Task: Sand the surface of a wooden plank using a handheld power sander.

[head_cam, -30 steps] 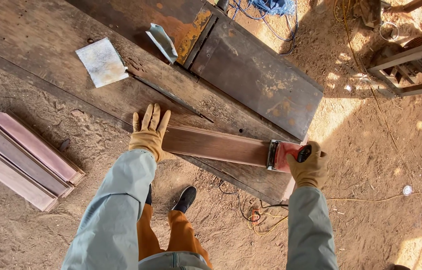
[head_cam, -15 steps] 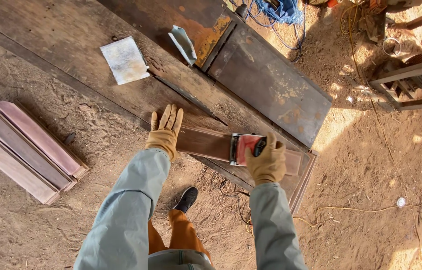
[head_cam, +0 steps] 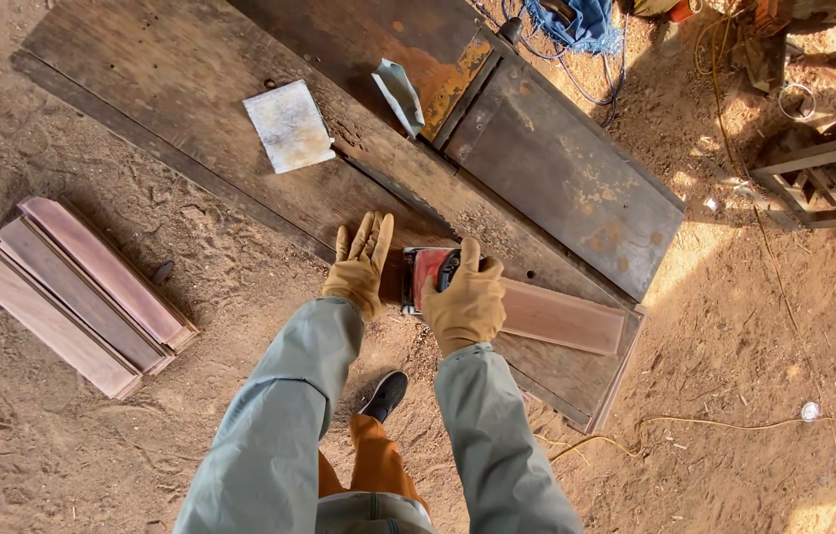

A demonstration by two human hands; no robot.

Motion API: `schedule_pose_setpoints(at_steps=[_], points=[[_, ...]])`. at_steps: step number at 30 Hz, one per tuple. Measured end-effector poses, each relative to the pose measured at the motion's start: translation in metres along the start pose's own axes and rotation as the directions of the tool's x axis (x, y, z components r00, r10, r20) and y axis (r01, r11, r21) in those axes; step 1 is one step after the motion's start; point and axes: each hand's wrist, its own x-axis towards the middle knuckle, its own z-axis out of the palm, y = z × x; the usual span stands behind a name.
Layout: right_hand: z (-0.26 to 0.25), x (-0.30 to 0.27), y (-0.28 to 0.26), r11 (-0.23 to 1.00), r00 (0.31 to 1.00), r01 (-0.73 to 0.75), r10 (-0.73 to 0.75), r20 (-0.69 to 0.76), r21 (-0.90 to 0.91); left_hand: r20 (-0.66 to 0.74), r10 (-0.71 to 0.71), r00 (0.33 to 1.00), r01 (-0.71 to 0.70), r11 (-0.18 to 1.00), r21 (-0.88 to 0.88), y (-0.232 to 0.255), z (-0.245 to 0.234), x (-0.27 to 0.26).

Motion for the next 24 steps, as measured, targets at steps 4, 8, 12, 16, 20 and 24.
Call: schedule_pose_setpoints(at_steps=[4,8,12,16,20,24], points=[[-0.001,-0.006,-0.016,0.999,1.0,0.024,-0.024,-0.015,-0.038,-0.462,-0.009,0.887,-0.128,0.956,-0.266,-0.005,0.075,0.039],[0.004,-0.002,-0.013,0.999,0.998,0.033,-0.034,-0.052,-0.024,-0.583,-0.003,0.812,-0.106,0.983,-0.153,-0.003,0.059,0.032],[-0.004,0.002,0.005,1.0,0.999,-0.001,0.002,-0.051,0.002,-0.108,0.01,0.994,-0.022,0.994,-0.106,0.005,-0.008,-0.001],[-0.007,0.018,0.043,0.994,0.997,-0.06,0.064,-0.047,0.089,0.058,0.022,0.998,-0.025,0.999,0.048,0.005,-0.014,-0.003],[-0.003,0.043,0.095,0.988,0.988,-0.096,0.109,-0.107,0.121,0.023,-0.004,1.0,0.002,0.997,0.078,0.006,-0.014,-0.005],[0.002,0.069,0.15,0.984,0.971,-0.127,0.149,-0.186,0.126,-0.028,0.005,1.0,-0.005,1.0,0.018,0.005,-0.007,-0.006]])
